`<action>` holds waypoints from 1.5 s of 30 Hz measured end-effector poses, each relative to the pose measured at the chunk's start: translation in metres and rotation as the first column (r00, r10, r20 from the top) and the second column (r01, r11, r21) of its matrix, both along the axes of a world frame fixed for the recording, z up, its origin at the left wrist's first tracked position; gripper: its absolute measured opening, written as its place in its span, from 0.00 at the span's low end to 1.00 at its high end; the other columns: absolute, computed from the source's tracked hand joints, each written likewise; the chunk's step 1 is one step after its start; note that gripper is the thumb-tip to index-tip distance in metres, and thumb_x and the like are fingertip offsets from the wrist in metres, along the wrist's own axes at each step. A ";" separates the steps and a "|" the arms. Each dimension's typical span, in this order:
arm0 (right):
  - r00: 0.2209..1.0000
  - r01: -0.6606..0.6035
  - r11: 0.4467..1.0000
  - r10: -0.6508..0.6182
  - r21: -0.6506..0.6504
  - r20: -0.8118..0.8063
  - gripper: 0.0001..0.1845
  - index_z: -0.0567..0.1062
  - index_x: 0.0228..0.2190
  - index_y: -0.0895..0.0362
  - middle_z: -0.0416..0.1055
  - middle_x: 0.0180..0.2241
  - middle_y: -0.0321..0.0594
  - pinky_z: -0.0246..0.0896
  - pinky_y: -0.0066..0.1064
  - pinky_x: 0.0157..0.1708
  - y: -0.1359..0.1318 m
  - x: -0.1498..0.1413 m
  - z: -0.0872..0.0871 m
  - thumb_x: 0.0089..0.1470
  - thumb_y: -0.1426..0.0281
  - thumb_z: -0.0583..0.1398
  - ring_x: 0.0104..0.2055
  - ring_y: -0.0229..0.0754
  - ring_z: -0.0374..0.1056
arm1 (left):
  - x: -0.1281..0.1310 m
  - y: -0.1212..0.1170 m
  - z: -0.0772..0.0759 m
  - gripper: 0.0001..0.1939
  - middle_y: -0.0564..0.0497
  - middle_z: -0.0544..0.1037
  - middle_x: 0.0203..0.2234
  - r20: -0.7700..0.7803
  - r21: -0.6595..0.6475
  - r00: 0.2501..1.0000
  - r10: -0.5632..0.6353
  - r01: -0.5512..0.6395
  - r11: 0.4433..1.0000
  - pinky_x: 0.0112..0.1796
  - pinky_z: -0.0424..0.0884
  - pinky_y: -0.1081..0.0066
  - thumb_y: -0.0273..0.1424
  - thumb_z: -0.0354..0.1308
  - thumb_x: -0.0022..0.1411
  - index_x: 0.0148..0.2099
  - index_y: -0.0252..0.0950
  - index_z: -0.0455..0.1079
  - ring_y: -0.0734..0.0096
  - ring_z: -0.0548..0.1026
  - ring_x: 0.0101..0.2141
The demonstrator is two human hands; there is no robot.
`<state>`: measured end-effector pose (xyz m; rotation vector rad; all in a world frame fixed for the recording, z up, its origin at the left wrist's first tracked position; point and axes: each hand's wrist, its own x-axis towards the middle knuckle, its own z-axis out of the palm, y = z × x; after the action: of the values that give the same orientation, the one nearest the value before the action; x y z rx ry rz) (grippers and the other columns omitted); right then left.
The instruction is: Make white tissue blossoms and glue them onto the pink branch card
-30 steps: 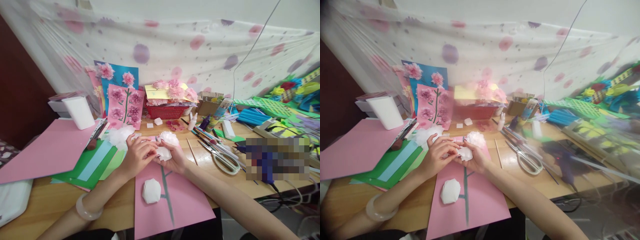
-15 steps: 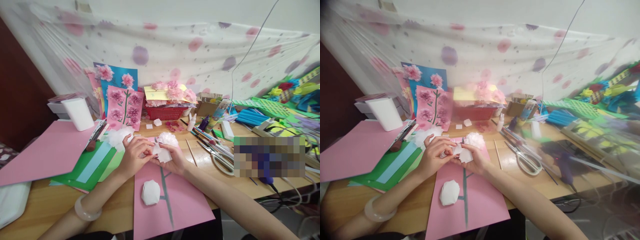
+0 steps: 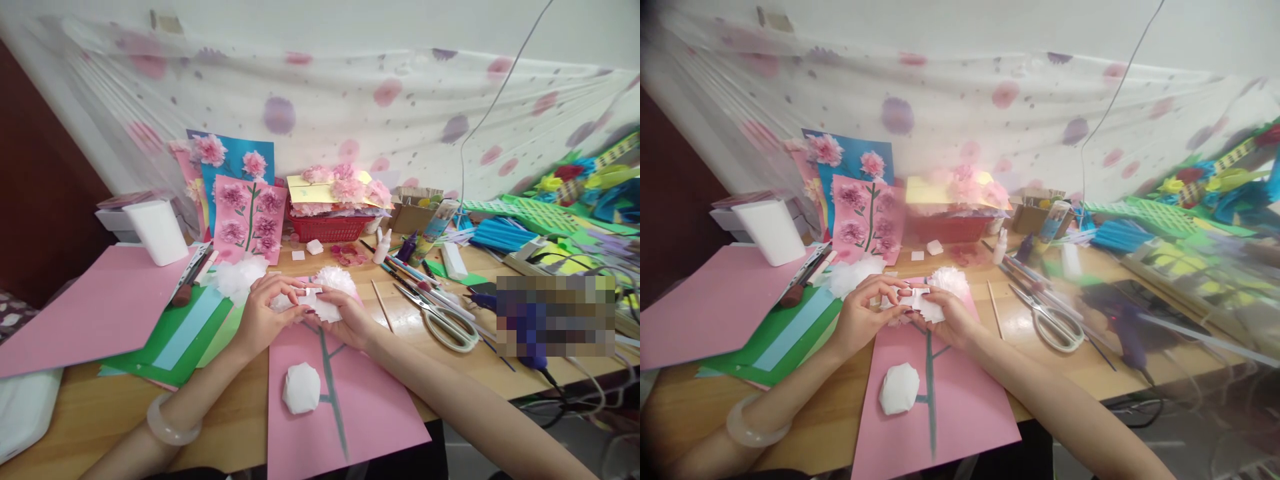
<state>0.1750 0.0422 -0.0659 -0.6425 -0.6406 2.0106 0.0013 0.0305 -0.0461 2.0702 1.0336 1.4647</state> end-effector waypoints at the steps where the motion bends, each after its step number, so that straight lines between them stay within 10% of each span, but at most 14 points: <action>1: 1.000 0.028 1.000 -0.028 0.001 0.013 0.15 0.73 0.37 0.60 0.74 0.31 0.42 0.70 0.29 0.31 -0.001 -0.001 0.000 0.46 0.81 0.56 0.30 0.38 0.71 | 0.000 0.001 0.000 0.11 0.48 0.79 0.35 0.080 -0.054 0.997 -0.020 0.025 0.998 0.48 0.66 0.61 0.30 0.67 0.52 0.25 0.37 0.66 0.62 0.75 0.43; 7: 0.985 0.132 0.985 -0.143 0.114 0.099 0.10 0.73 0.24 0.60 0.65 0.21 0.36 0.56 0.24 0.22 -0.003 -0.002 -0.003 0.37 0.81 0.55 0.22 0.33 0.59 | 0.000 0.007 0.002 0.15 0.51 0.75 0.30 0.442 -0.338 0.896 0.043 0.122 0.933 0.37 0.71 0.71 0.33 0.69 0.46 0.24 0.35 0.64 0.70 0.74 0.35; 16: 0.920 0.064 0.941 -0.185 0.332 0.347 0.10 0.70 0.22 0.58 0.45 0.16 0.25 0.31 0.26 0.19 -0.009 0.001 0.006 0.48 0.64 0.59 0.18 0.30 0.37 | 0.003 0.006 0.000 0.22 0.57 0.66 0.23 0.482 -0.513 0.874 0.057 0.228 0.827 0.26 0.63 0.77 0.38 0.72 0.41 0.20 0.34 0.61 0.79 0.65 0.24; 22: 0.882 -0.105 0.853 -0.158 0.511 0.445 0.17 0.64 0.20 0.56 0.50 0.17 0.27 0.38 0.27 0.20 -0.018 -0.002 0.002 0.53 0.59 0.58 0.19 0.32 0.44 | 0.008 0.000 -0.001 0.25 0.59 0.64 0.20 0.498 -0.563 0.852 -0.159 0.458 0.688 0.23 0.62 0.76 0.36 0.74 0.39 0.22 0.35 0.57 0.79 0.66 0.20; 33: 0.883 -0.115 0.868 -0.134 0.484 0.450 0.11 0.58 0.17 0.54 0.52 0.15 0.28 0.41 0.28 0.21 -0.019 -0.003 0.001 0.45 0.69 0.55 0.19 0.32 0.48 | 0.007 -0.002 0.005 0.26 0.58 0.64 0.20 0.424 -0.558 0.879 -0.217 0.443 0.702 0.26 0.64 0.75 0.38 0.75 0.37 0.22 0.35 0.59 0.79 0.65 0.23; 45: 0.891 -0.075 0.846 -0.181 0.528 0.416 0.11 0.59 0.16 0.54 0.52 0.14 0.27 0.43 0.28 0.22 -0.020 -0.003 0.006 0.45 0.68 0.55 0.19 0.32 0.48 | 0.004 -0.002 0.001 0.21 0.53 0.71 0.20 0.478 -0.644 0.844 -0.242 0.525 0.556 0.29 0.67 0.70 0.49 0.61 0.54 0.28 0.35 0.66 0.74 0.70 0.22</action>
<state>0.1715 0.0221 -0.0597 -0.7737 -1.3896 1.5143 0.0051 0.0289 -0.0455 1.2467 0.7691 0.8629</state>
